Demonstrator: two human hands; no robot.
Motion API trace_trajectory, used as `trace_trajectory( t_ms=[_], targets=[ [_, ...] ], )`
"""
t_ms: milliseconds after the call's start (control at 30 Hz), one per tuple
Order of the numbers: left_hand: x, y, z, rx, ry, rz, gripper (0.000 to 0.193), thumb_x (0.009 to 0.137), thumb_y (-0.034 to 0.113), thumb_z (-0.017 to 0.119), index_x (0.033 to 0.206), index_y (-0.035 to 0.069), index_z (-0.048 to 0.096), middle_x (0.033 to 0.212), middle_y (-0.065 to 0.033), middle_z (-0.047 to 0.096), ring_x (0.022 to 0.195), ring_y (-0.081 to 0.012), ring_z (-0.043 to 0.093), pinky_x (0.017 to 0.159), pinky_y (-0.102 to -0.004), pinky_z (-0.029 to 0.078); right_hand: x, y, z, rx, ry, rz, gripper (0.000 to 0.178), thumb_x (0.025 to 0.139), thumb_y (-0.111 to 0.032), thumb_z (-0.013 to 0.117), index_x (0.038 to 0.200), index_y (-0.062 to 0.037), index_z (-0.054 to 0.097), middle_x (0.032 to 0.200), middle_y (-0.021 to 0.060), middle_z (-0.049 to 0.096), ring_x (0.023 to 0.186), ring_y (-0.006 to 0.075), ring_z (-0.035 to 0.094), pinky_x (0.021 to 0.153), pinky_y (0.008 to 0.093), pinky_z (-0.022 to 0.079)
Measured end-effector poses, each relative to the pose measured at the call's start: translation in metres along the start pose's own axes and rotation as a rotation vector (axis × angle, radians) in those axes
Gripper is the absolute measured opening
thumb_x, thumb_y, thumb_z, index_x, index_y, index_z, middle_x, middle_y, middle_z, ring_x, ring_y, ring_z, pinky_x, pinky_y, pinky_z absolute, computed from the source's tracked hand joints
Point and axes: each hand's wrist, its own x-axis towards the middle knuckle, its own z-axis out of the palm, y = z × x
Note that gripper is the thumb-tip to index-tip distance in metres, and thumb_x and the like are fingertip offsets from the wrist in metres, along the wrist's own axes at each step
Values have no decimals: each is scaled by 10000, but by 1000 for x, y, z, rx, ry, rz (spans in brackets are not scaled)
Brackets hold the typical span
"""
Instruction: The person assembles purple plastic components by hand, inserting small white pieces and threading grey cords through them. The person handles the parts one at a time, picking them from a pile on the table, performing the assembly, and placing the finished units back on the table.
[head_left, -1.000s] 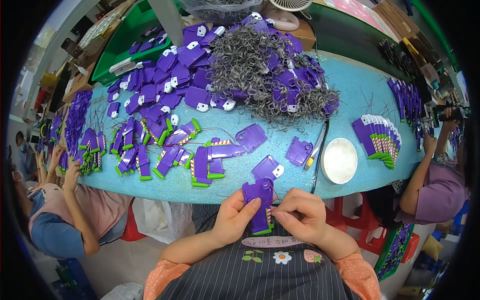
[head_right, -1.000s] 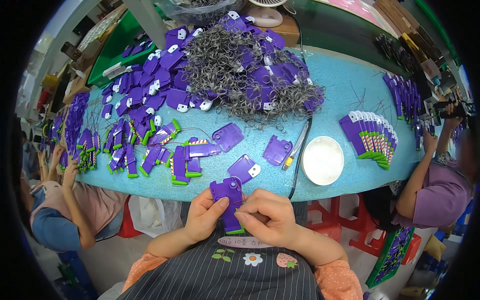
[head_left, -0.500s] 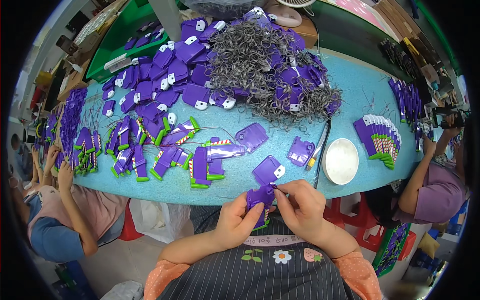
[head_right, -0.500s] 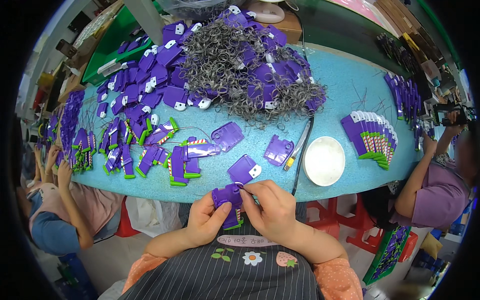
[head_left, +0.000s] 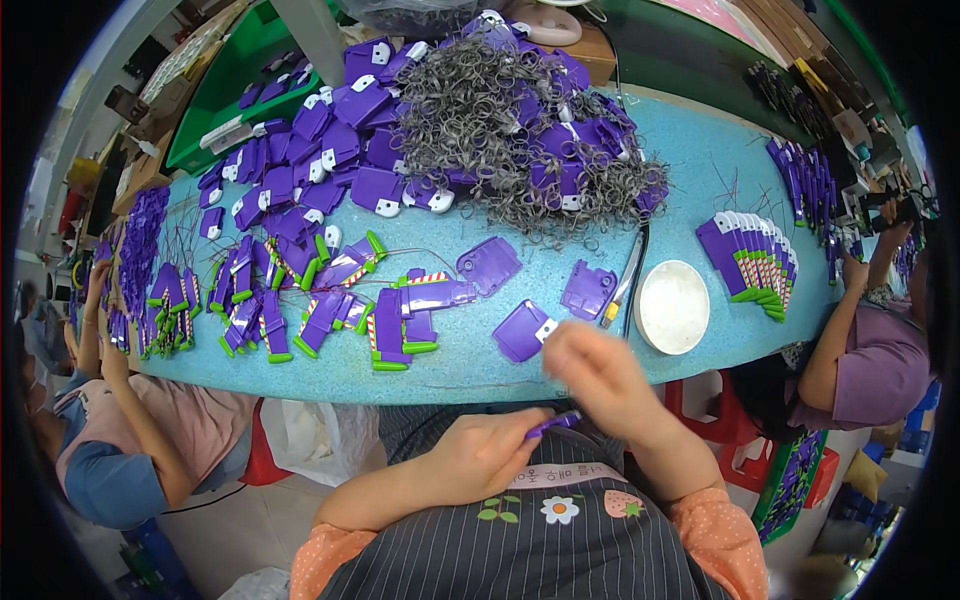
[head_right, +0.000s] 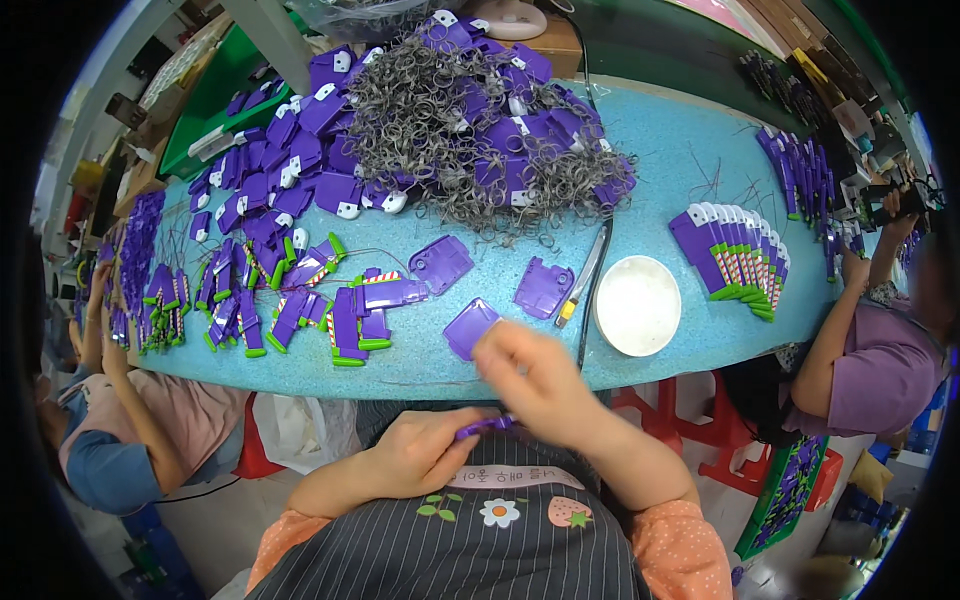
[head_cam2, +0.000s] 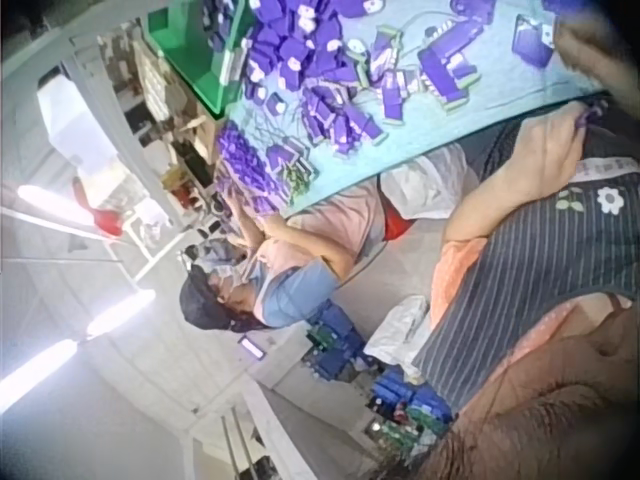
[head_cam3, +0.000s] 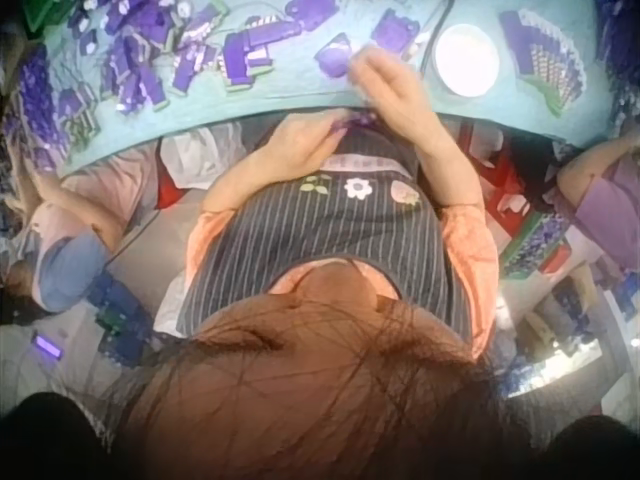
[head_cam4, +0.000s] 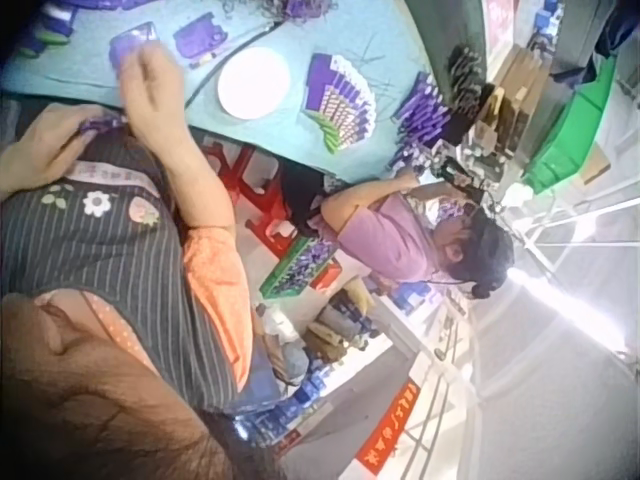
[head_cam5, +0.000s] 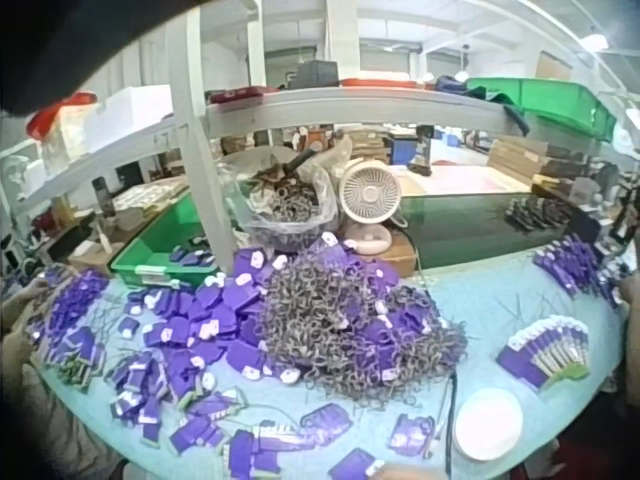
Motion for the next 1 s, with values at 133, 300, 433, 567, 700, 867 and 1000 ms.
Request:
trace_trajectory(
  t_ms=[133,300,433,567,700,867,1000],
  targets=[
    [-4,5,-7,-970,41,-319,284,936,89,443,1197,-17,405,1017,-128,630,871,-165,640,755,-300,520,33,12,-3,247,564,-28,194,801,-52,638,963,-27,535,874,41,521,780,122,515,640,240,413],
    [1,5,-9,-687,551,-365,310,876,13,501,1175,-32,437,973,-161,624,768,-210,652,661,-309,524,9,-11,29,111,242,41,271,784,-51,657,1039,-23,568,1030,82,568,878,143,540,684,233,429],
    [4,-8,-4,299,545,22,331,770,-39,588,1092,-67,518,821,-192,611,583,-268,613,501,-340,480,7,-11,43,3,177,-76,282,815,-49,607,1091,-4,567,1158,141,556,981,201,565,698,266,453],
    [-1,-6,-5,99,524,-87,297,812,-34,563,1103,-67,510,829,-166,620,602,-195,617,526,-295,481,4,-5,47,-13,230,-92,218,840,-35,567,1054,7,582,1068,124,588,899,180,582,691,271,453],
    [-3,-8,5,-601,590,-250,245,876,2,525,1111,-67,509,870,-99,639,687,-103,610,595,-231,477,-3,2,56,217,190,73,175,870,-36,533,1031,14,580,920,82,595,800,127,555,685,255,441],
    [2,-4,16,-793,584,-209,313,934,36,430,1231,-53,384,1099,-134,572,971,-138,572,836,-269,460,-4,5,65,681,224,244,182,897,-100,552,1064,-31,528,815,2,539,738,50,494,650,192,401],
    [-2,-4,15,-965,485,-226,341,946,53,402,1268,-31,327,1157,-163,545,1023,-199,571,885,-325,465,1,-5,38,640,92,318,212,879,-130,592,1059,-39,525,841,0,531,738,41,501,606,199,403]
  ],
)
